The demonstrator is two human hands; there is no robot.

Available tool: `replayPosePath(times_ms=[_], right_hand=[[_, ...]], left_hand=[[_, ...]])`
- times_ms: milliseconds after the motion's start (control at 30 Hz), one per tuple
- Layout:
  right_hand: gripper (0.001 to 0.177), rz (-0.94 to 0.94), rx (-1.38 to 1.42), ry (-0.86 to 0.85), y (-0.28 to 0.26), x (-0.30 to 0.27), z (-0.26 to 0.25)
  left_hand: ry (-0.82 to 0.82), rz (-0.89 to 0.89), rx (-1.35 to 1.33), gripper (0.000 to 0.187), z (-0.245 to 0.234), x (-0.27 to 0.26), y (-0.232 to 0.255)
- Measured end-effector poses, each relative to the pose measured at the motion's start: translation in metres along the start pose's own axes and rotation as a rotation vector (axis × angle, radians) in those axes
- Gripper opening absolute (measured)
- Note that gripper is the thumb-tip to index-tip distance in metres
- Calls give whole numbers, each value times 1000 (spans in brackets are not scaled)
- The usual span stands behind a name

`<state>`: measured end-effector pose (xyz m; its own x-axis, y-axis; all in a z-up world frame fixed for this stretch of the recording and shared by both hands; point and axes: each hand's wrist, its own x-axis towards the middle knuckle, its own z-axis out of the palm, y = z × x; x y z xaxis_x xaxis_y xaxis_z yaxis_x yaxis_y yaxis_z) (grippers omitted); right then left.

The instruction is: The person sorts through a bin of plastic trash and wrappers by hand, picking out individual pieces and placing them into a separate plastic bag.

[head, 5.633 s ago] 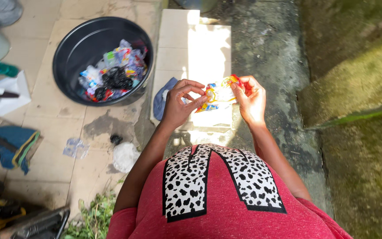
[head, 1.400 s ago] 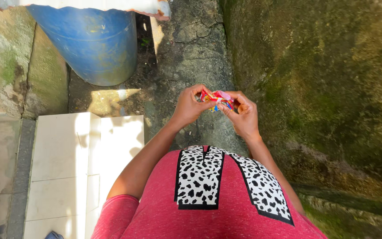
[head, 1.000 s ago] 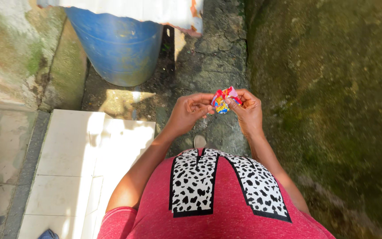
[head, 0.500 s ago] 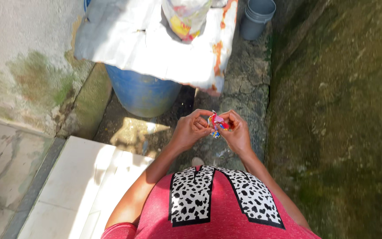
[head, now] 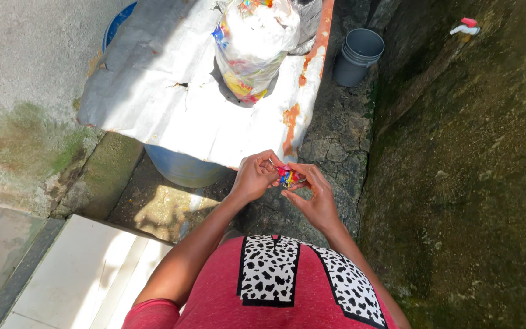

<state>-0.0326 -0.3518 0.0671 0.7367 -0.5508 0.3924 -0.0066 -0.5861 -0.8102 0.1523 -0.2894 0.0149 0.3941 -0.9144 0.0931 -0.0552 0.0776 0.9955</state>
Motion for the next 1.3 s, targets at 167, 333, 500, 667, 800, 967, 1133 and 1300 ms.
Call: replayPosePath(times_ms=[167,333,500,667,800,967,1133,1300], right_hand=[[52,-156,-186,120,13,21,-7],[38,-163,-251,217,22,56,-13],[29,-188,-108,267,18,117,-24],[29,-164,-112,292,0,206,-40],[33,-265,-337,243,-5,297,-36],[43,-481,-627,140,23,381,13],[33,-483,-772,-161,84,408,49],[39,-332,-1051,-422,122,414,67]], left_hand=[[-66,-42,-87,5,9,36,1],[-167,-36,-159,10,-5,78,16],[-268,204,-65,33,-40,102,76],[263,360,443,44,-115,150,148],[660,800,993,57,-165,232,160],[448,430,1066,24,-181,308,131],[506,558,897,13,-189,313,124],[432,458,683,11,-189,303,129]])
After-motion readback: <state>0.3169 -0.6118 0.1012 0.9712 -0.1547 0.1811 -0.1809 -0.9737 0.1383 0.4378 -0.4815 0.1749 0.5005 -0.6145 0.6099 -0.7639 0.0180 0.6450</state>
